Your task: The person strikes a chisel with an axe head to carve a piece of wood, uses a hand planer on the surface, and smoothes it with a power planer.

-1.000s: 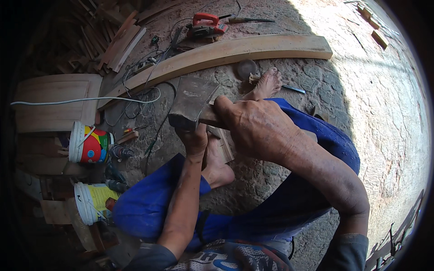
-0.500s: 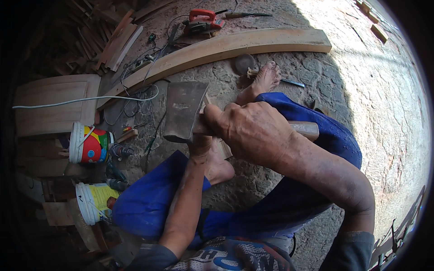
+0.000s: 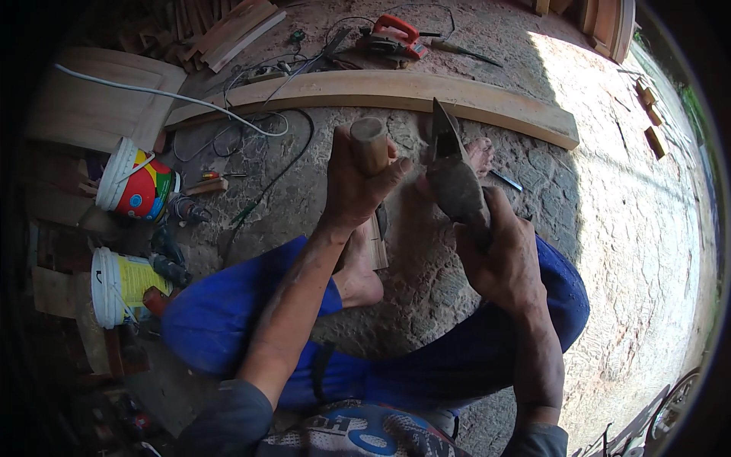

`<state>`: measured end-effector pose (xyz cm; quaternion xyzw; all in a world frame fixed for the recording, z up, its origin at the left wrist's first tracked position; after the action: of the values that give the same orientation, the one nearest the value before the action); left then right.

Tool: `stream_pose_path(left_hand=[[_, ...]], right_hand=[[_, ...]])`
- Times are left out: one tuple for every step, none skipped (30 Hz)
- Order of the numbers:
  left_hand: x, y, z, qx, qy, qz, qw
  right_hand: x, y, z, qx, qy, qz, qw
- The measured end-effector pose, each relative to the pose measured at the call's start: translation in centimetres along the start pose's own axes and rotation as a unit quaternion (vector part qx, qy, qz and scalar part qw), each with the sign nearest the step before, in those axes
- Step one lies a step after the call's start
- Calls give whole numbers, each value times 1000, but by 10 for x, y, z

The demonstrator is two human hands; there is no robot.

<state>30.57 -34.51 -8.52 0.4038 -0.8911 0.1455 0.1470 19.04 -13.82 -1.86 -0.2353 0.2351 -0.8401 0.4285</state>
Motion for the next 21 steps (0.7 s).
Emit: stream_pose_path(left_hand=[[0,4,0,-58,-16,-19,998],[2,9,5,-44,27,-62,997],[3,7,8,-19,35,-49,998],[3,4,12,6,43,-37,998],[3,7,15,22,49,-20,998],[1,6,13,18,21,3,1000],[-2,6,10,14,-6,27,1000],[-5,4,8,14,-34,51,998],[-7,2,7,13,-21,41,999],[-9,0,7,13,-7,31,999],[-10,-1,7,15,7,23,1000],[-10,-3,8,17,10,15,1000],[-11,-4,9,19,14,8,1000],[-12,-4,9,19,17,3,1000],[-12,-4,9,20,17,-2,1000],[-13,-4,10,20,18,-6,1000],[-14,-4,10,21,18,-9,1000],[-16,-4,11,22,17,-12,1000],[-17,-5,12,23,17,-15,999],[-18,-5,13,24,17,-18,999],[-19,-6,14,30,18,-18,999]], right_hand=[[-3,1,-1,6,3,-5,1000],[-6,-1,-7,8,7,-13,1000],[-7,3,-9,18,8,-17,1000],[-7,7,-6,12,12,-22,1000],[-10,8,-12,24,42,-24,999],[-13,10,-20,37,70,-26,996],[-15,11,-27,50,99,-29,993],[-15,13,-30,61,96,-33,993],[-15,16,-31,72,93,-37,992],[-14,16,-31,84,90,-42,991],[-14,17,-29,93,108,-37,989],[-13,18,-26,103,126,-33,986],[-13,19,-24,112,144,-29,983],[-13,20,-25,106,141,-30,984],[-13,21,-27,99,138,-31,985],[-13,22,-30,92,135,-33,986],[-12,22,-32,80,121,-32,989],[-12,22,-33,68,108,-31,991],[-12,22,-34,55,94,-30,994],[-12,22,-34,59,101,-30,993],[-12,23,-34,64,107,-30,992]])
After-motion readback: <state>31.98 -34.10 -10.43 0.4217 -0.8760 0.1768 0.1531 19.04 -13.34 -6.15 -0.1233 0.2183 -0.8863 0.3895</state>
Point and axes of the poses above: each hand's wrist, its own x-axis towards the middle knuckle, its own y-axis out of the palm, z = x × y, the point moved 3 cm from there along x, towards the middle knuckle
